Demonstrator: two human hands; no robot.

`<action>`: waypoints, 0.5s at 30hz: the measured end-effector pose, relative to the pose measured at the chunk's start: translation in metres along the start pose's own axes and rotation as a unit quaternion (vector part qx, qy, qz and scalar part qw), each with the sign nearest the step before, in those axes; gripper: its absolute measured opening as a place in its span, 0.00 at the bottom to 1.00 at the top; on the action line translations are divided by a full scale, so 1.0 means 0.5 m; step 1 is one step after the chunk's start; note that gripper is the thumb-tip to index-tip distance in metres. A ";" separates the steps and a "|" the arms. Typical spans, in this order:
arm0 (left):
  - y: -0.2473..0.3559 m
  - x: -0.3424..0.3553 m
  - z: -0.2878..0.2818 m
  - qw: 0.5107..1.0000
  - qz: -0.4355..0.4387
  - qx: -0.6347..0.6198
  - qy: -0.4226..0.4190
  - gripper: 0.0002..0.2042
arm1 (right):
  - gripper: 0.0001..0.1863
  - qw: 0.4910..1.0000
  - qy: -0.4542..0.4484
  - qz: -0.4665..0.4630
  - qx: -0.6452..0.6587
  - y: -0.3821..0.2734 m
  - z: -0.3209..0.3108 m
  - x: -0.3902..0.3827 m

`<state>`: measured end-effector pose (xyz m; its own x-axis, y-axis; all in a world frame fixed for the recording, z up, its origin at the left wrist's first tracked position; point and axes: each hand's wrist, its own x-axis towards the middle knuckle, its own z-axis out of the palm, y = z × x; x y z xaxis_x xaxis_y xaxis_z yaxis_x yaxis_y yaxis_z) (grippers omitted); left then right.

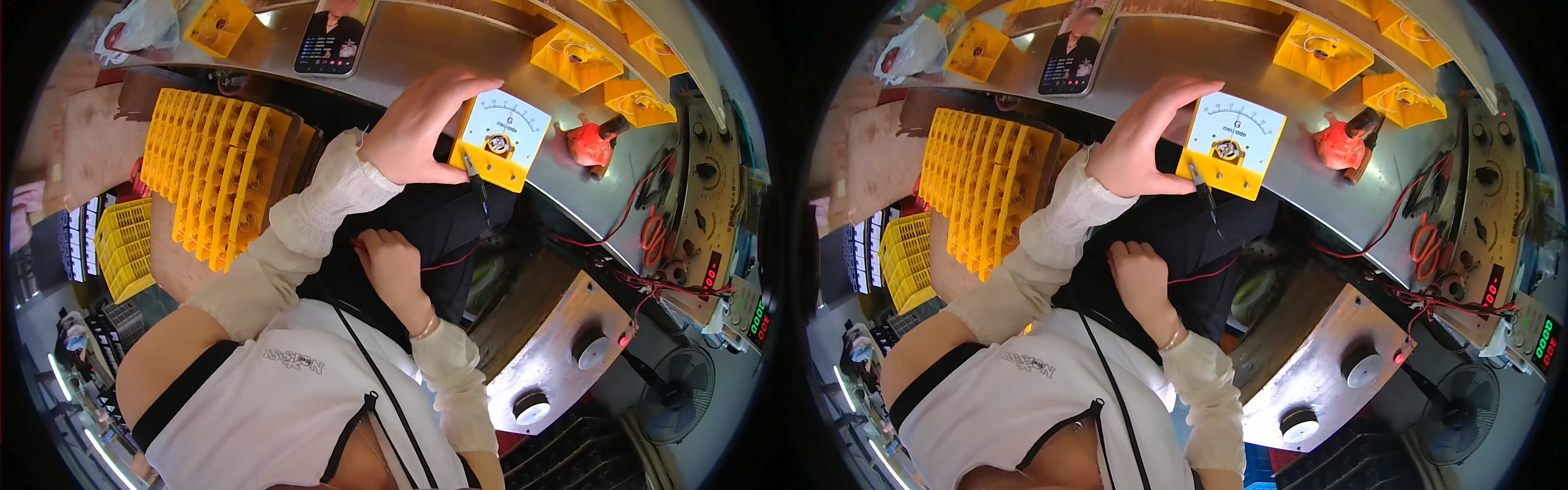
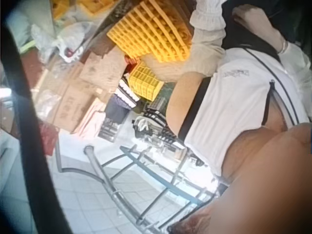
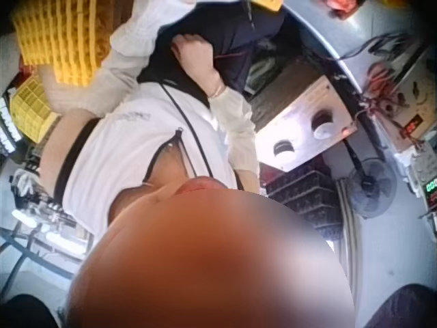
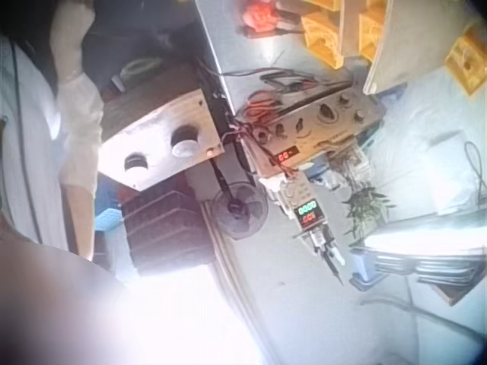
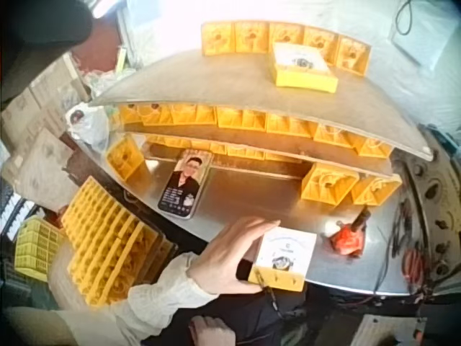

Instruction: Testing and inspecting analog current meters using test leads at a workshop workbench.

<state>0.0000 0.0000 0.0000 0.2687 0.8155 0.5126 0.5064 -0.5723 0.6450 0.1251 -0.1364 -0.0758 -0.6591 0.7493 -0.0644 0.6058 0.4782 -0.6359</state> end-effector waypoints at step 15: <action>0.016 0.004 0.006 0.999 -0.041 -0.014 0.007 0.53 | 0.09 0.890 0.430 0.095 0.117 0.053 -0.311 -0.028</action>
<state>0.0071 -0.0029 0.0046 0.2153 0.8591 0.4644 0.5037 -0.5051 0.7009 0.2199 -0.0631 0.0276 0.0909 0.9283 0.3606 0.4943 0.2723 -0.8256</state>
